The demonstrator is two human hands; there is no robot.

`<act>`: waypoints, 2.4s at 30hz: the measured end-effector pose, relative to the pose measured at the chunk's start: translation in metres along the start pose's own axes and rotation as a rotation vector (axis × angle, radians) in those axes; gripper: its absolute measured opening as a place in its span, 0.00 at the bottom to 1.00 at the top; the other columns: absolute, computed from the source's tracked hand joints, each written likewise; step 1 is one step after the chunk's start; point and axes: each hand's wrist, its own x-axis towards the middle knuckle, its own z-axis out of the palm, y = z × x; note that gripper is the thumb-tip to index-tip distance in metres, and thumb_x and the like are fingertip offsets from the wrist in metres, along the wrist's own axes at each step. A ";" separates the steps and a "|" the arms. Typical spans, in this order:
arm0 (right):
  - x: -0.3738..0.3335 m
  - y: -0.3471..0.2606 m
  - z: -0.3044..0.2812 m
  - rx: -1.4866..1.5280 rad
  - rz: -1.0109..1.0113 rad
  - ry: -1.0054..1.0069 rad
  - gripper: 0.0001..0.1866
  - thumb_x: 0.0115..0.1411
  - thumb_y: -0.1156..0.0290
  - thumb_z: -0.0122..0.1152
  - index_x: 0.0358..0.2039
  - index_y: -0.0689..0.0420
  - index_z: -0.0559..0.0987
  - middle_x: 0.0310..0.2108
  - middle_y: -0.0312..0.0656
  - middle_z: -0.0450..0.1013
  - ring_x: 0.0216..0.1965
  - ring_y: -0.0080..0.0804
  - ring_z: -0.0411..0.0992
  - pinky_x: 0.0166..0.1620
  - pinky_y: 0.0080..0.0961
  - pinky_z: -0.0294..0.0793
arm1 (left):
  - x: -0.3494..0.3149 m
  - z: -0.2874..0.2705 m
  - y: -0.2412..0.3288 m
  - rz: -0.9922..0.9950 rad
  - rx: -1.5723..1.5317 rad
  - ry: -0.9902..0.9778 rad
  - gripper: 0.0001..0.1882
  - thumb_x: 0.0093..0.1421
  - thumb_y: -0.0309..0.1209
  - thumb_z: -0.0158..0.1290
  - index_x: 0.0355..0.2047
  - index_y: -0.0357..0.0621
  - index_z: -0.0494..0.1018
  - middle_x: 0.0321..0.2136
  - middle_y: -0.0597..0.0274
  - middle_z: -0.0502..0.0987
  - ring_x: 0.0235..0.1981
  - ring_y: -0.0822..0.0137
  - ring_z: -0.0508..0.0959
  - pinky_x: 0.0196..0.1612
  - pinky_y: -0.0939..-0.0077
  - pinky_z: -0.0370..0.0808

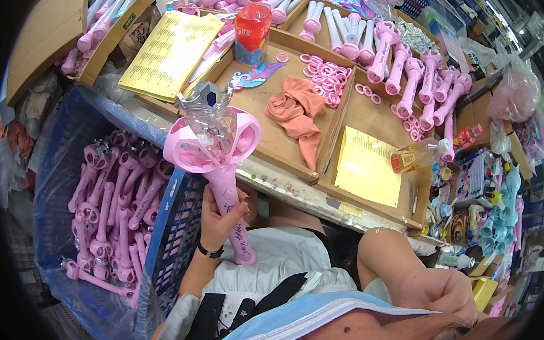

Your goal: The person assembles pink bubble-blowing wands by attaching clear plastic heads to pink handles, wiping the surfaces with a cloth, and using a small blade to trim excess plastic. They then test the assembled wands by activating their lights and placing them into a blue crate.

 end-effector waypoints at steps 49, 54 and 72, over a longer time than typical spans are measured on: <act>-0.007 0.007 0.003 0.136 -0.034 -0.018 0.04 0.48 0.80 0.59 0.24 0.58 0.74 0.25 0.29 0.71 0.25 0.16 0.70 0.20 0.13 0.67 | 0.003 -0.010 0.020 -0.015 -0.317 -0.115 0.22 0.56 0.36 0.54 0.45 0.33 0.63 0.32 0.47 0.74 0.29 0.60 0.77 0.32 0.70 0.76; -0.007 0.009 0.003 0.197 -0.038 -0.008 0.05 0.47 0.82 0.59 0.24 0.58 0.74 0.24 0.28 0.72 0.22 0.14 0.70 0.21 0.13 0.67 | 0.009 -0.026 0.034 -0.045 -0.404 -0.315 0.46 0.53 0.59 0.49 0.58 0.33 0.53 0.37 0.41 0.70 0.30 0.50 0.76 0.43 0.47 0.73; -0.010 0.016 0.009 0.297 0.017 -0.029 0.06 0.47 0.82 0.57 0.23 0.55 0.73 0.25 0.27 0.72 0.22 0.13 0.70 0.18 0.13 0.65 | 0.040 -0.030 0.031 -0.039 -0.823 -0.501 0.53 0.46 0.67 0.52 0.54 0.29 0.53 0.33 0.55 0.67 0.19 0.68 0.67 0.22 0.78 0.61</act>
